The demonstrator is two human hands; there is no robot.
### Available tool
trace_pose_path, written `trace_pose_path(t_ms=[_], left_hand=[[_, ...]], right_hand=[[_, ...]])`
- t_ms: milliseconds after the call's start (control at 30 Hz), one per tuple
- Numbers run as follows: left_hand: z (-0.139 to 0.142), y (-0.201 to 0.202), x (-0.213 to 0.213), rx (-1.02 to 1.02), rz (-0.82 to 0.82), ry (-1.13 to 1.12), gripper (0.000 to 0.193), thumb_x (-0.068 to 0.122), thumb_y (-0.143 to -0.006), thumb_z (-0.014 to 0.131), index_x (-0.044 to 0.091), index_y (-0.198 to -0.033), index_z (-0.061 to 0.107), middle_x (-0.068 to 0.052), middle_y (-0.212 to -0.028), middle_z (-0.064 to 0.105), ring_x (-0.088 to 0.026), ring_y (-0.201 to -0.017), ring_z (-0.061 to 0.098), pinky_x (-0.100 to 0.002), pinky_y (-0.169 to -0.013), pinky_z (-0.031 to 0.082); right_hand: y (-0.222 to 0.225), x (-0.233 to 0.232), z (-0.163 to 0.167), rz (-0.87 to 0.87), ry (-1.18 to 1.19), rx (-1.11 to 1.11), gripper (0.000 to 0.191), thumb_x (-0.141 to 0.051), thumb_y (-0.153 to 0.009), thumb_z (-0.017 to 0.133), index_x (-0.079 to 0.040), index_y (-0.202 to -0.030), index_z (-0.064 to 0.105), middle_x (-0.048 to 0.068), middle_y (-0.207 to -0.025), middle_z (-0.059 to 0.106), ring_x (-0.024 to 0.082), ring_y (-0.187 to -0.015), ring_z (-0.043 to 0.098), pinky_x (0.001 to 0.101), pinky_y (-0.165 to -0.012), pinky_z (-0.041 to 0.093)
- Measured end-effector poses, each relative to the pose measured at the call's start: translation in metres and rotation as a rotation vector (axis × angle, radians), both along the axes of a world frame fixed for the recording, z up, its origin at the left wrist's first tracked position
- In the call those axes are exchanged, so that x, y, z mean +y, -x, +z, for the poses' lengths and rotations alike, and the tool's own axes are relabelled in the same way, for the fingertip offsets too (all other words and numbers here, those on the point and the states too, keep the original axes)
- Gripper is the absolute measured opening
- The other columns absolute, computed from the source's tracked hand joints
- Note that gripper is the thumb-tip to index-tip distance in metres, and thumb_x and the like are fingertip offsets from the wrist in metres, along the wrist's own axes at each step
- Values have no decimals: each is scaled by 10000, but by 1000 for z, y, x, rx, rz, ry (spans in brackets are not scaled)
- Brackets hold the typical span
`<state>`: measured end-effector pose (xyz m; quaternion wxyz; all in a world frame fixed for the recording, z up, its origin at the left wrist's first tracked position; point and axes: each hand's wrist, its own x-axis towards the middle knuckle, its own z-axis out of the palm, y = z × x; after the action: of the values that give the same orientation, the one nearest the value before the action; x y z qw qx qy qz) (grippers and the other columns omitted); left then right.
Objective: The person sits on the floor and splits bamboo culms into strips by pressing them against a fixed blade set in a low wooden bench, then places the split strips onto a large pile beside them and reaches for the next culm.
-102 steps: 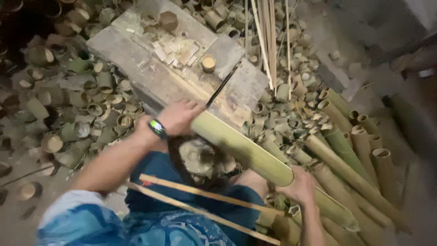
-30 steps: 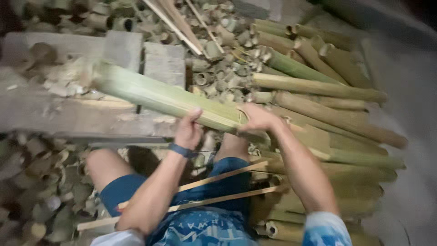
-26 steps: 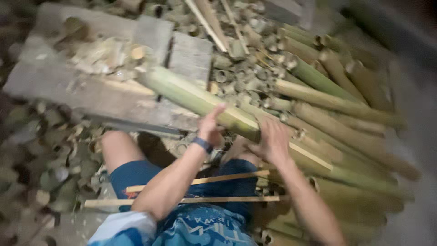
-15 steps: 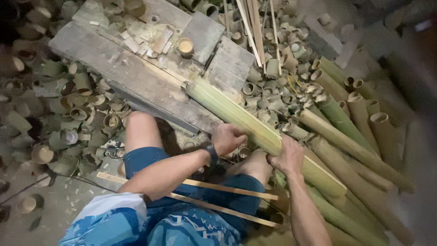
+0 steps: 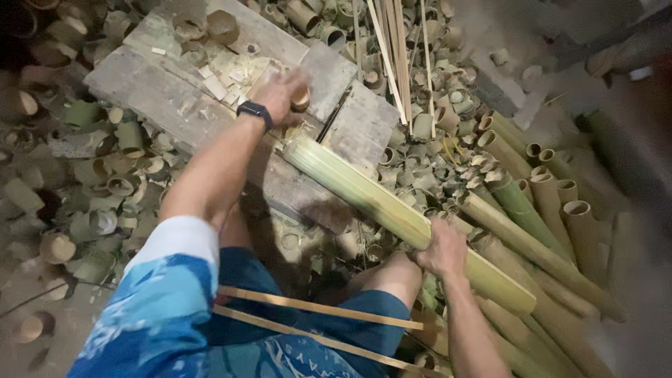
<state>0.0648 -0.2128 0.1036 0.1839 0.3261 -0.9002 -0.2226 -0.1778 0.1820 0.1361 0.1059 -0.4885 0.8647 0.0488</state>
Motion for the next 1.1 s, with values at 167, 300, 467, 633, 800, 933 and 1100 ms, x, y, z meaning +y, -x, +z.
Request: trace_pose_path(t_ms=[167, 300, 467, 633, 800, 933, 1100], left_hand=[[23, 7, -34, 218, 242, -76, 410, 261, -965, 670, 77, -1330, 641, -230, -1301, 635, -427, -1218, 579, -502, -1065, 459], [22, -9, -17, 536, 236, 330, 402, 184, -976, 650, -12, -1327, 639, -253, -1285, 640, -450, -1198, 576, -516, -1030, 454], [-38, -36, 52, 372, -146, 24, 198, 196, -1072, 583, 61, -1210, 629, -170, -1200, 653, -387, -1160, 588, -485, -1050, 473], [-72, -33, 63, 468, -71, -8, 188, 173, -1063, 540, 44, -1170, 625, -176, -1195, 636, -416, -1117, 570, -503, -989, 466], [-75, -27, 56, 392, -18, 38, 180, 174, -1041, 526, 63, -1129, 638, -157, -1157, 656, -412, -1088, 575, -513, -963, 462], [-74, -17, 52, 263, 21, 68, 192, 184, -1030, 525, 38, -1081, 639, -175, -1098, 657, -403, -1052, 576, -527, -945, 456], [-77, 6, 34, 171, 70, 77, 229, 207, -1048, 534, 21, -980, 647, -189, -1001, 653, -411, -1047, 567, -516, -969, 449]], right_hand=[[-2, 1, -4, 27, 88, 50, 696, -295, -539, 903, -104, -1155, 639, 146, -1050, 684, 374, -1031, 642, 532, -825, 467], [7, -7, -9, 2, 9, 42, 563, -263, -570, 878, -92, -1052, 642, 164, -1039, 685, 402, -1027, 638, 528, -881, 479], [15, -25, -3, -9, 20, -26, 443, -90, -596, 744, -111, -1033, 680, 180, -1031, 698, 429, -1042, 633, 527, -872, 506], [16, -40, 6, -26, -59, -5, 459, -162, -596, 797, -112, -1038, 682, 180, -1057, 700, 423, -1041, 651, 529, -882, 516], [19, -54, 12, -58, -187, 43, 586, -210, -570, 852, -108, -1115, 661, 166, -1108, 698, 403, -1063, 658, 513, -889, 531], [24, -59, 17, -85, -209, -5, 677, -263, -517, 901, -123, -1136, 665, 153, -1120, 703, 390, -1070, 665, 503, -903, 536], [29, -48, 17, -64, -65, 102, 672, -334, -578, 887, -113, -1177, 674, 194, -1100, 703, 400, -1046, 667, 500, -902, 537]])
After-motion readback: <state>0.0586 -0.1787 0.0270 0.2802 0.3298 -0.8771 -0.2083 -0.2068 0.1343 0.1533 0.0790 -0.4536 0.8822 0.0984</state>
